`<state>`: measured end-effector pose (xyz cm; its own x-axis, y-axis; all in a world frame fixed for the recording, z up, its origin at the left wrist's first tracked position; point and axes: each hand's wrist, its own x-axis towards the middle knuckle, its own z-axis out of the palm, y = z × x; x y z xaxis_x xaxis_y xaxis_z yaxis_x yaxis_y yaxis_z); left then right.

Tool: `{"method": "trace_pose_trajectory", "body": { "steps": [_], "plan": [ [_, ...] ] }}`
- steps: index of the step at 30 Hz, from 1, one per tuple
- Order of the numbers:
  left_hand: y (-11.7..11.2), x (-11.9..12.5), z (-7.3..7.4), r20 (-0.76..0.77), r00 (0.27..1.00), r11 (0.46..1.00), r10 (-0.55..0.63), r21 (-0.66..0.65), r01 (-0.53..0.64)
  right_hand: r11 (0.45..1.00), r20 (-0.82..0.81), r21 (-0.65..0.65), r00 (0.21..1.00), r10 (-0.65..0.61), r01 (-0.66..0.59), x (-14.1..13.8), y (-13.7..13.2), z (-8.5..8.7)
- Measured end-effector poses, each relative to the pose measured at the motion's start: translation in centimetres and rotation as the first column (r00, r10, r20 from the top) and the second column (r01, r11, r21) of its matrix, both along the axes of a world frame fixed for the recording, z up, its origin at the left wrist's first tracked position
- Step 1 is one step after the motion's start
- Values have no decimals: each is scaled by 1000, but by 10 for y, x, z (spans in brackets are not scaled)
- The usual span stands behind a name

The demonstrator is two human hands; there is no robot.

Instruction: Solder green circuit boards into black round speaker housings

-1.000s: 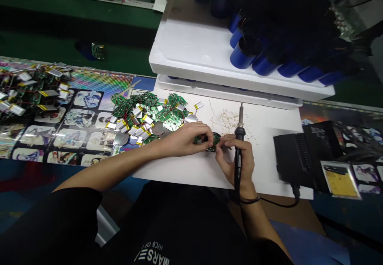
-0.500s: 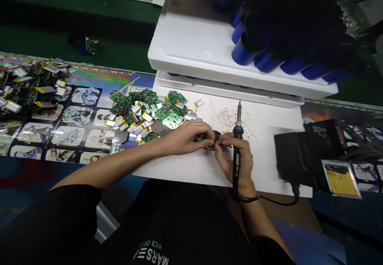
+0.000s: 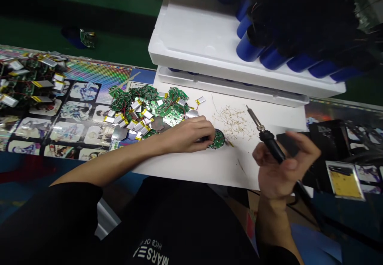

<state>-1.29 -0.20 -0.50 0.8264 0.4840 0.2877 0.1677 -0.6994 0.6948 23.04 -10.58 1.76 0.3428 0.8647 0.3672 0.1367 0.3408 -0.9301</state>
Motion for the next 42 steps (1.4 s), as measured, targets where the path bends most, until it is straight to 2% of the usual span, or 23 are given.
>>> {"method": "trace_pose_trajectory", "body": {
  "steps": [2, 5, 9, 14, 20, 25, 42],
  "plan": [
    [0, 0, -1, 7, 1000, 1000, 0, 31, 0, 1000, -47, -26, 999, 9, -10, 10, 3, 8],
    [1, 0, -2, 18, 1000, 999, 2, 43, -3, 997, -4, -66, 1000, -28, 27, 20, 7, 14],
    [3, -1, -2, 30, 1000, 1000, -6, 0, 6, 992, 69, 7, 989, -128, 128, 21, 5, 14],
    [4, -2, -3, 42, 999, 999, -21, -38, 22, 998, 173, -49, 984, -27, 36, 26, -2, 7],
    [3, -1, -1, 30, 1000, 999, -5, -44, 6, 990, 315, -99, 940, 128, -102, 34, -4, -4],
    [3, 0, -1, 29, 1000, 999, -6, -46, 7, 985, 397, -111, 903, 164, -130, 30, -3, -3],
    [3, 0, -3, 58, 998, 999, -7, -31, 9, 974, 475, -115, 850, 226, -194, 25, 3, 3]
  ]
}}
